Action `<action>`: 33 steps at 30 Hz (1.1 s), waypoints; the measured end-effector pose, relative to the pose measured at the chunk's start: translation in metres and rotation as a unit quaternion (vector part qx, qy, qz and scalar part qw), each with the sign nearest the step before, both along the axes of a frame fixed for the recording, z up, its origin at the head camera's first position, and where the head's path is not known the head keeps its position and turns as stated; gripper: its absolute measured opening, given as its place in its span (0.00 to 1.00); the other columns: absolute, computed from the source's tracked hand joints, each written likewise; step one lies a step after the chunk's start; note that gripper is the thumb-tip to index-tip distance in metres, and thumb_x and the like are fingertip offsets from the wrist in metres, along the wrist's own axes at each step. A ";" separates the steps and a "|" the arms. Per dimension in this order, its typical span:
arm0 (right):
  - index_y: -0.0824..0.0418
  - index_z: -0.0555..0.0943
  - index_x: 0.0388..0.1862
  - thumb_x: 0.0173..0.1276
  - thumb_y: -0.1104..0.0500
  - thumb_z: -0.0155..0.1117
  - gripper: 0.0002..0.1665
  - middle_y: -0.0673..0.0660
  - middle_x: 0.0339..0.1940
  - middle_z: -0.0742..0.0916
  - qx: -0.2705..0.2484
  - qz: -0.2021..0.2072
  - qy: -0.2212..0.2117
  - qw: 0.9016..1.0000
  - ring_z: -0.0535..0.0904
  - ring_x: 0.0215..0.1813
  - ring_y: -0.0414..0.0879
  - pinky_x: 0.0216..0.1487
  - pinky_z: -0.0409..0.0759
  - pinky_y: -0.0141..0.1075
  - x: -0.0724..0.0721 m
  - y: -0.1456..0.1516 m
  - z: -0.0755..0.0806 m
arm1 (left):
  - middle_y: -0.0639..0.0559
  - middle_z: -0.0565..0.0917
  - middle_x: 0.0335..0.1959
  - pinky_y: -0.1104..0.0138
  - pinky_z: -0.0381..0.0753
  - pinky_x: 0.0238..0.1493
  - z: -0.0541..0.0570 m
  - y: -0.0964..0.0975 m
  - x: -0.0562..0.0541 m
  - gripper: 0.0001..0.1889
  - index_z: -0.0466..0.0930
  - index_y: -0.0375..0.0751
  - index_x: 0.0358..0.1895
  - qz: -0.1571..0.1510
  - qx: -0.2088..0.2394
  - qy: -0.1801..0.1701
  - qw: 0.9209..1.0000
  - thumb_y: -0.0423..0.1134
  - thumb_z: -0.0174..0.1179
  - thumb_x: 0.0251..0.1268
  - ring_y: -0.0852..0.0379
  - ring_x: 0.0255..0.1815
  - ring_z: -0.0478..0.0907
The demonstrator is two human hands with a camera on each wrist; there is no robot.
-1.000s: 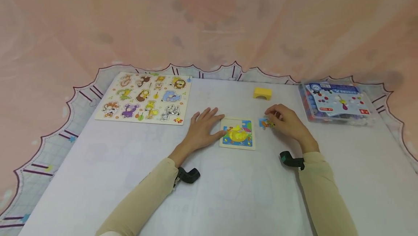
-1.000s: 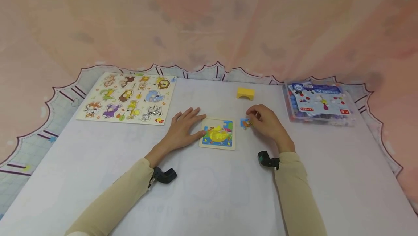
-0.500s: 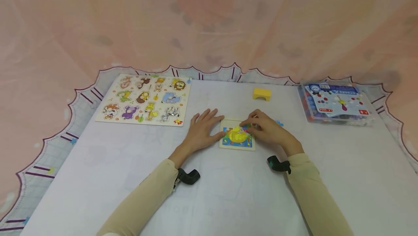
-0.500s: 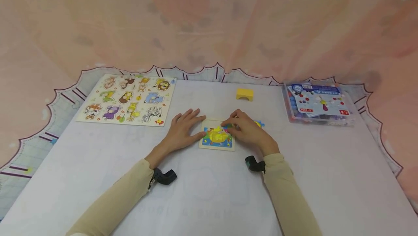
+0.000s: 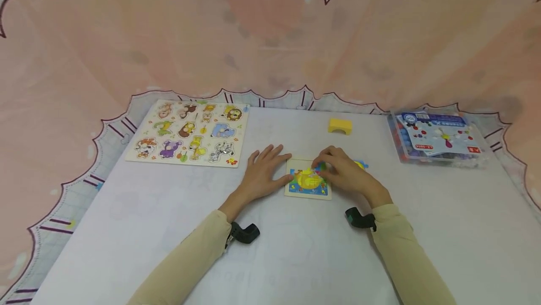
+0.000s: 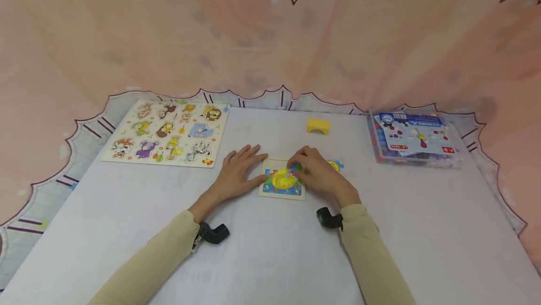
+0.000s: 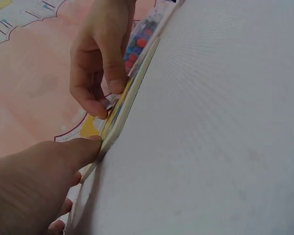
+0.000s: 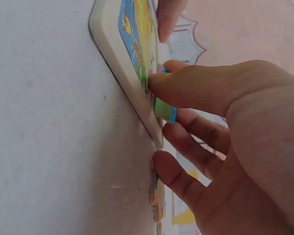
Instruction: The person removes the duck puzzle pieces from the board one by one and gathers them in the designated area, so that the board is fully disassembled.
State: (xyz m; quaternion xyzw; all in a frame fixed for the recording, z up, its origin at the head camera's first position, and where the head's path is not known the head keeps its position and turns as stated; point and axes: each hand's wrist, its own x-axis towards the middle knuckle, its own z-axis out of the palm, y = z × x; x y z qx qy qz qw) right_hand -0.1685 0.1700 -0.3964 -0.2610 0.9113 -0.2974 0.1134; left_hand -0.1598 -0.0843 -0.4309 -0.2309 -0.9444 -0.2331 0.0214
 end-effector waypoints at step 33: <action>0.56 0.77 0.49 0.75 0.51 0.49 0.14 0.53 0.39 0.83 -0.029 -0.063 -0.020 0.997 0.75 0.42 0.48 0.45 0.75 0.38 -0.003 0.041 0.008 | 0.50 0.61 0.74 0.45 0.45 0.73 0.000 -0.003 0.004 0.31 0.69 0.54 0.66 0.002 -0.003 0.001 1.000 0.59 0.57 0.61 0.48 0.77 0.51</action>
